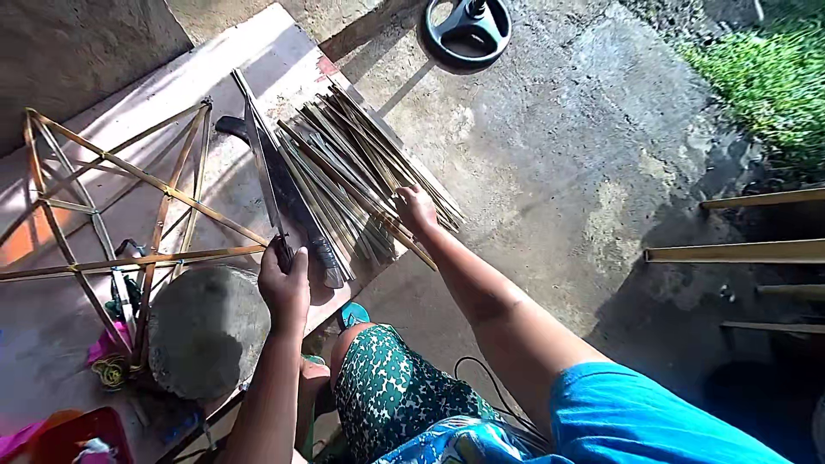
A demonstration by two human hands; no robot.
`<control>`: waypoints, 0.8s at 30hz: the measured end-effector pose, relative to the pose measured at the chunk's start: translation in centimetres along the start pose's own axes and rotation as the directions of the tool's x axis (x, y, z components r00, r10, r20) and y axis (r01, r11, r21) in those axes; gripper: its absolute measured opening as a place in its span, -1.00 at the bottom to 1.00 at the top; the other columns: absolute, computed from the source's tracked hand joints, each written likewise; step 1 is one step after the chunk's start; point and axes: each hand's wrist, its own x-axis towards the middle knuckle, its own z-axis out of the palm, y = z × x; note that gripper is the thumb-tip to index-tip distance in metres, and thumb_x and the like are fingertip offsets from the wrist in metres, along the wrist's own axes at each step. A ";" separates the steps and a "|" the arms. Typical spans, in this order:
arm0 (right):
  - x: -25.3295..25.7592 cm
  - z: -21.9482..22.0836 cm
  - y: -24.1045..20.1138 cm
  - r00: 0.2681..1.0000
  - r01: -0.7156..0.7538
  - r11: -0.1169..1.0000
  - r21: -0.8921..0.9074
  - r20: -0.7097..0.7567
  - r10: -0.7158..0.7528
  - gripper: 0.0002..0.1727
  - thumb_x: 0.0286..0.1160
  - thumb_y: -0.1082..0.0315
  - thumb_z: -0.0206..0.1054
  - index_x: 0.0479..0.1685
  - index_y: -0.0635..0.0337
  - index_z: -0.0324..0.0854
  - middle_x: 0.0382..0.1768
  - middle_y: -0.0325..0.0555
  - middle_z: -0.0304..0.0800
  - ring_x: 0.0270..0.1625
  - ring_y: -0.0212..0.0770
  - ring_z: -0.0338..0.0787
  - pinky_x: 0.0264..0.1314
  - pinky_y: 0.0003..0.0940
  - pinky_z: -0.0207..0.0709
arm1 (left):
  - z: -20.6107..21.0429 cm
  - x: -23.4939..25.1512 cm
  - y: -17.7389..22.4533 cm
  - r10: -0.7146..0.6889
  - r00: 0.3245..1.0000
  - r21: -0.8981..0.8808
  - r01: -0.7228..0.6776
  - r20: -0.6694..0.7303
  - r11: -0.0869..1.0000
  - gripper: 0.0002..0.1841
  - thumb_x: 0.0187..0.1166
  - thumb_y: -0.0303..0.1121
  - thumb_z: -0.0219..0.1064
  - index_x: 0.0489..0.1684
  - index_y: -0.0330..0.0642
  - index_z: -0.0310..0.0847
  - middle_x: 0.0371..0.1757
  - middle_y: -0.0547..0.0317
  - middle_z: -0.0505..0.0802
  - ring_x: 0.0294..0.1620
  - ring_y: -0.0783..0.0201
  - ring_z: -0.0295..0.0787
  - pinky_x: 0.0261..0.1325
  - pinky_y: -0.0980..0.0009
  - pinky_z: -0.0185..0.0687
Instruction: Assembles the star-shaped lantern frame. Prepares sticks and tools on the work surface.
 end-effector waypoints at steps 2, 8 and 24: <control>1.6 0.4 -0.6 0.998 -0.054 0.998 -0.022 0.031 0.055 -0.60 0.67 0.22 0.30 0.40 0.11 0.70 0.45 0.23 0.63 0.51 0.31 0.58 0.51 0.35 0.41 | -2.7 -1.9 -0.4 0.166 0.985 0.014 -0.165 -0.038 0.986 -0.65 0.57 -0.39 0.33 0.26 -0.35 0.54 -0.32 0.25 0.67 -0.51 0.57 0.55 -0.41 0.58 0.55; 2.6 3.0 -1.7 0.995 -0.081 0.992 -0.093 0.052 0.086 -0.66 0.60 0.26 0.35 0.29 0.08 0.76 0.53 0.18 0.56 0.57 0.31 0.50 0.53 0.35 0.36 | -9.3 -8.2 -3.6 0.136 0.986 0.025 -0.134 -0.092 0.991 -0.75 0.38 -0.54 0.16 -0.01 -0.40 0.52 -0.32 0.41 0.66 -0.49 0.73 0.56 -0.45 0.75 0.51; 1.9 -2.5 -4.0 0.996 -0.055 0.986 0.157 -0.060 0.065 -0.70 0.64 0.39 0.26 0.25 0.25 0.70 0.33 0.25 0.71 0.43 0.26 0.68 0.49 0.29 0.47 | -11.4 -12.7 -6.0 -0.050 0.990 -0.036 0.045 -0.132 0.998 -0.79 0.38 -0.57 0.21 -0.07 -0.35 0.57 -0.37 0.43 0.70 -0.55 0.71 0.55 -0.51 0.75 0.49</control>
